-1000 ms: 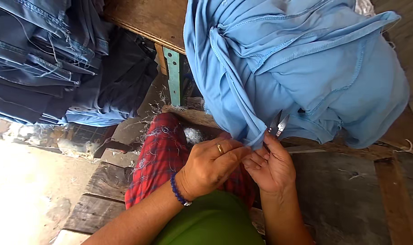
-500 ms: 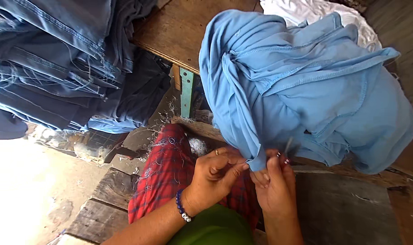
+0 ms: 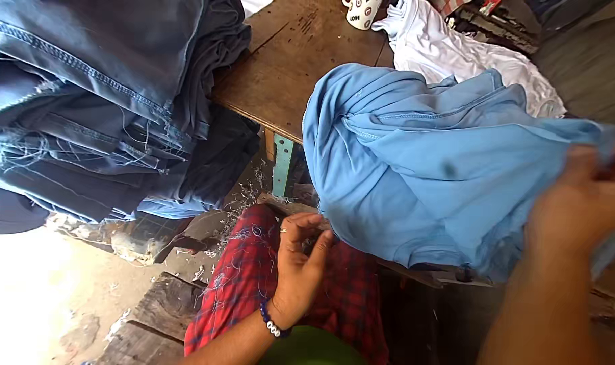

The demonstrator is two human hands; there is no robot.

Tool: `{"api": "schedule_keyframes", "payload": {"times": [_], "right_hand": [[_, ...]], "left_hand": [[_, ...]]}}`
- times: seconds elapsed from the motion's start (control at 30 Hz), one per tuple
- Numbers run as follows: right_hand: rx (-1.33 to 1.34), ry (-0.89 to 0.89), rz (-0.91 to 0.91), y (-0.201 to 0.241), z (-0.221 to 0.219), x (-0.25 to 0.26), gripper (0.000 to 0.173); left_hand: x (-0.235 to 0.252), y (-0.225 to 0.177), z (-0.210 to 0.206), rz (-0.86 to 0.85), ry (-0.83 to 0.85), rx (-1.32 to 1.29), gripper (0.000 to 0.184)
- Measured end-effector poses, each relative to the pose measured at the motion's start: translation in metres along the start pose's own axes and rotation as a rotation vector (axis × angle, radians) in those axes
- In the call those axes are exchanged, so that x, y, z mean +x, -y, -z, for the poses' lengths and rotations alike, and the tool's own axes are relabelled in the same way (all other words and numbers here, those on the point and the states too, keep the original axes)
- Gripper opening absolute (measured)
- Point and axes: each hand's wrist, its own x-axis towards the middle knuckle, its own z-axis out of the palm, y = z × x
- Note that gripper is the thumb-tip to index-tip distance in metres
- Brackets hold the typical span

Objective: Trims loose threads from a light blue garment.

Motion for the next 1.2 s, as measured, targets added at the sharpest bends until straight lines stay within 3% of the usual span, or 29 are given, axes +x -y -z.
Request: {"api": "schedule_keyframes", "payload": {"times": [0.1,0.2,0.3,0.47,0.63,0.73,0.83,0.93,1.03,1.17,1.2], "right_hand": [[-0.350,0.264,-0.107,0.000,-0.029,0.021,0.039],[-0.442,0.242,-0.152,0.008,-0.038,0.017,0.035],[-0.430,0.162,-0.160,0.004,-0.039,0.014,0.035],[-0.452,0.190,-0.222,0.003,-0.051,0.033,0.037],[-0.373,0.137,-0.248,-0.016,-0.070,0.061,0.041],[-0.121,-0.012,-0.206,-0.034,-0.065,0.066,0.039],[-0.046,-0.093,-0.226,-0.040,-0.065,0.063,0.036],[-0.156,0.010,-0.169,-0.039,-0.067,0.057,0.037],[-0.252,0.068,-0.126,-0.036,-0.069,0.055,0.037],[-0.150,0.077,-0.071,-0.036,-0.065,0.051,0.040],[-0.067,0.065,-0.056,-0.040,-0.064,0.052,0.042]], "left_hand": [[0.024,0.014,0.001,0.120,-0.034,0.143,0.048],[0.055,0.019,-0.002,0.165,0.069,0.229,0.065],[0.081,0.009,-0.011,0.091,0.165,0.197,0.060],[0.118,-0.026,-0.022,-0.133,0.207,0.338,0.048],[0.173,-0.029,-0.037,-0.109,0.198,0.465,0.036],[0.157,-0.033,-0.027,-0.049,0.252,0.538,0.034],[0.143,-0.020,-0.018,-0.023,0.200,0.540,0.031],[0.128,-0.011,-0.011,-0.018,0.147,0.510,0.032],[0.107,-0.004,-0.003,0.072,0.143,0.322,0.030],[0.064,0.016,0.011,0.131,0.370,0.239,0.034],[0.055,0.019,0.012,0.142,0.386,0.254,0.024]]}}
